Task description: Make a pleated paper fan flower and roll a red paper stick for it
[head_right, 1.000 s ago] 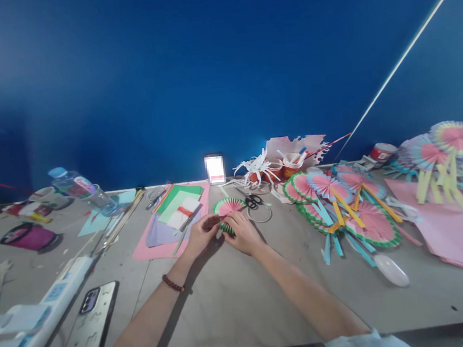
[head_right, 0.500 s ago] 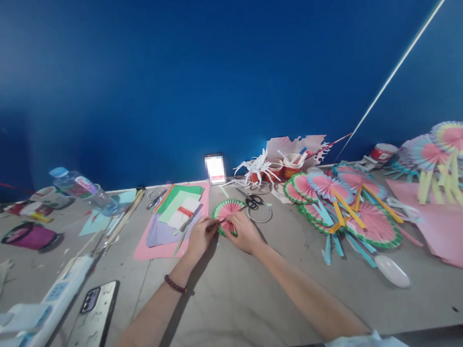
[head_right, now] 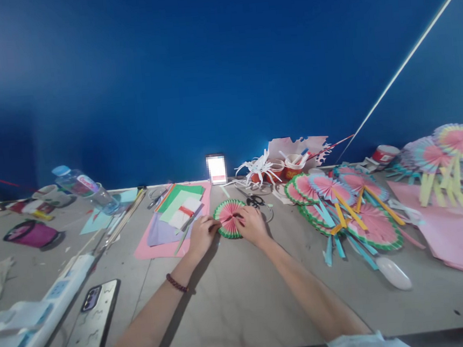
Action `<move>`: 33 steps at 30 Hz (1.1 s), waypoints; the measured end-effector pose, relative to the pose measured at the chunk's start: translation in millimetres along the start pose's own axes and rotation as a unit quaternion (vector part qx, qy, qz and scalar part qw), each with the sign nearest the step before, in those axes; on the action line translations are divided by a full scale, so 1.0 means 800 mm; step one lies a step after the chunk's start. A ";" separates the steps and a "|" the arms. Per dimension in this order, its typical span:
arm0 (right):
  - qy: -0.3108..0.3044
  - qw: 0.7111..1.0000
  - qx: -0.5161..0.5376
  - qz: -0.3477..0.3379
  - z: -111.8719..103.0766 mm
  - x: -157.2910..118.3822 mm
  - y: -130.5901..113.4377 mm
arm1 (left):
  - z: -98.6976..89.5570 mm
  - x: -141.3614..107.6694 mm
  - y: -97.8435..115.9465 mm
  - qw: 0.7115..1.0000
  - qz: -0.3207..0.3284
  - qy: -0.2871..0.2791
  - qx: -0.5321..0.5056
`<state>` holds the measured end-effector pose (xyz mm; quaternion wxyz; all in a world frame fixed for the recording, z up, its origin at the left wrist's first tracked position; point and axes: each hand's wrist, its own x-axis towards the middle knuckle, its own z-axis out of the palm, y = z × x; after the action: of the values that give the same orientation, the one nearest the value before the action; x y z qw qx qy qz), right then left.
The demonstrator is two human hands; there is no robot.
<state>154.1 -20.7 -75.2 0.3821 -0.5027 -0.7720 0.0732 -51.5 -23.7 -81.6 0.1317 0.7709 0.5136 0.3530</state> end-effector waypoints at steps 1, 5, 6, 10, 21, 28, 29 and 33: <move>-0.001 1.000 -0.002 -0.007 0.000 0.000 -0.001 | -0.001 0.000 0.001 1.000 0.003 -0.003 0.004; -0.029 0.998 -0.013 -0.050 -0.002 0.000 -0.005 | -0.005 -0.001 0.008 1.000 0.022 -0.013 0.017; -0.037 0.998 -0.018 -0.056 -0.003 0.000 -0.007 | -0.005 -0.001 0.009 0.999 0.026 -0.013 0.017; -0.052 0.996 -0.035 -0.059 -0.008 -0.001 -0.013 | -0.006 -0.002 0.012 0.999 0.032 0.009 0.019; -0.052 0.997 -0.022 -0.059 -0.001 -0.004 -0.008 | -0.008 -0.003 0.016 0.997 0.064 0.004 0.041; -0.055 0.997 -0.027 -0.052 0.000 -0.004 -0.008 | -0.010 -0.004 0.014 0.995 0.086 -0.018 0.040; -0.056 0.997 -0.029 -0.051 0.000 -0.004 -0.008 | -0.009 -0.005 0.013 0.995 0.089 -0.020 0.042; -0.057 0.996 -0.034 -0.053 0.000 -0.004 -0.008 | -0.005 -0.005 0.008 0.994 0.098 -0.023 0.031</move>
<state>150.3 -26.1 -73.5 0.3230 -0.4690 -0.8202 0.0552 -50.5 -30.4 -77.1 0.0842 0.8290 0.4435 0.3300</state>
